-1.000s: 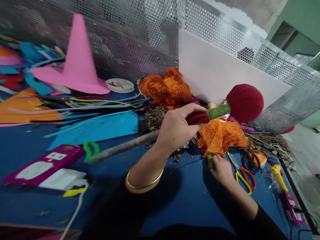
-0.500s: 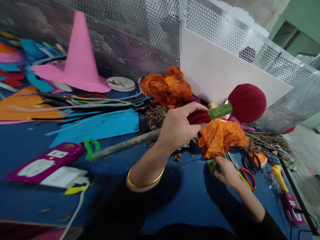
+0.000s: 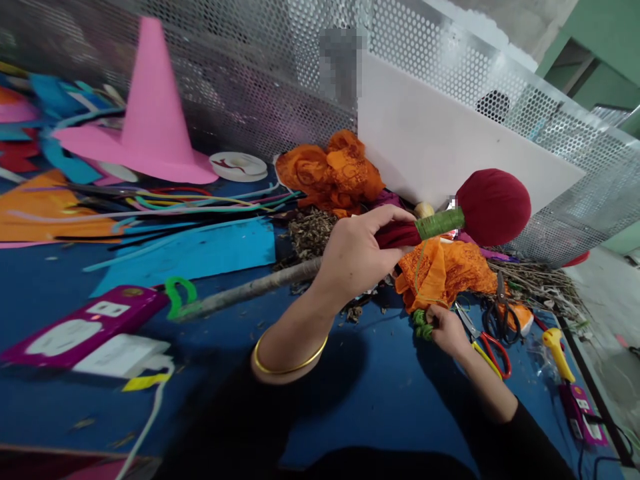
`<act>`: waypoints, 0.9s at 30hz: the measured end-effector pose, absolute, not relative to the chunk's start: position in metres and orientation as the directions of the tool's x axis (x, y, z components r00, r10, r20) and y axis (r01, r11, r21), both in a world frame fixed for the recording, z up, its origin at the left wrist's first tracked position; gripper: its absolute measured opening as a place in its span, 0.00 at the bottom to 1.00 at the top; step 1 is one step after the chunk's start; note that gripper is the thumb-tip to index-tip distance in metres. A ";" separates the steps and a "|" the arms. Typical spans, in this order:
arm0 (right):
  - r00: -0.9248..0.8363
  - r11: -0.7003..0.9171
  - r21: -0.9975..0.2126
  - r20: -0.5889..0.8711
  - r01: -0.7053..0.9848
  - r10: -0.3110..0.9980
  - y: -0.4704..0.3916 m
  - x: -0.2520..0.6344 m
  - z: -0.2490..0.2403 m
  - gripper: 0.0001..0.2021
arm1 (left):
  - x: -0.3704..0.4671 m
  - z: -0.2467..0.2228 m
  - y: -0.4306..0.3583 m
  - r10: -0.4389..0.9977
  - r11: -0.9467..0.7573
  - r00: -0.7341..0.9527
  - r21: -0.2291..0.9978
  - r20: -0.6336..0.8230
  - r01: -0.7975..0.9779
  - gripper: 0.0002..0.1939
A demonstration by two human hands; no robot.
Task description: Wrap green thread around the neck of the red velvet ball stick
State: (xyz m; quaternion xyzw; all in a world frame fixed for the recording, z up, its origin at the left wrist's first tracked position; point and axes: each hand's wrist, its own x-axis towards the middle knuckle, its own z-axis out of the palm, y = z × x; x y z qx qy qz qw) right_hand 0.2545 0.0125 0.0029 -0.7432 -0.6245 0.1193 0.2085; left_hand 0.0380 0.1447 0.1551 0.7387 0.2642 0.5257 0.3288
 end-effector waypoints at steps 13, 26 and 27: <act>0.004 0.007 -0.097 0.111 0.995 0.994 -0.028 0.237 -0.009 0.18 | 0.041 0.153 0.144 0.726 -0.648 0.323 0.761 0.607 0.024 0.13; -0.064 0.071 -0.150 0.047 0.986 0.997 -0.049 0.226 0.019 0.13 | 0.041 0.153 0.144 0.726 -0.652 0.338 0.756 0.599 0.060 0.13; -0.048 0.059 -0.200 0.060 0.978 0.997 -0.048 0.225 0.023 0.10 | 0.042 0.153 0.144 0.727 -0.650 0.335 0.757 0.599 0.058 0.13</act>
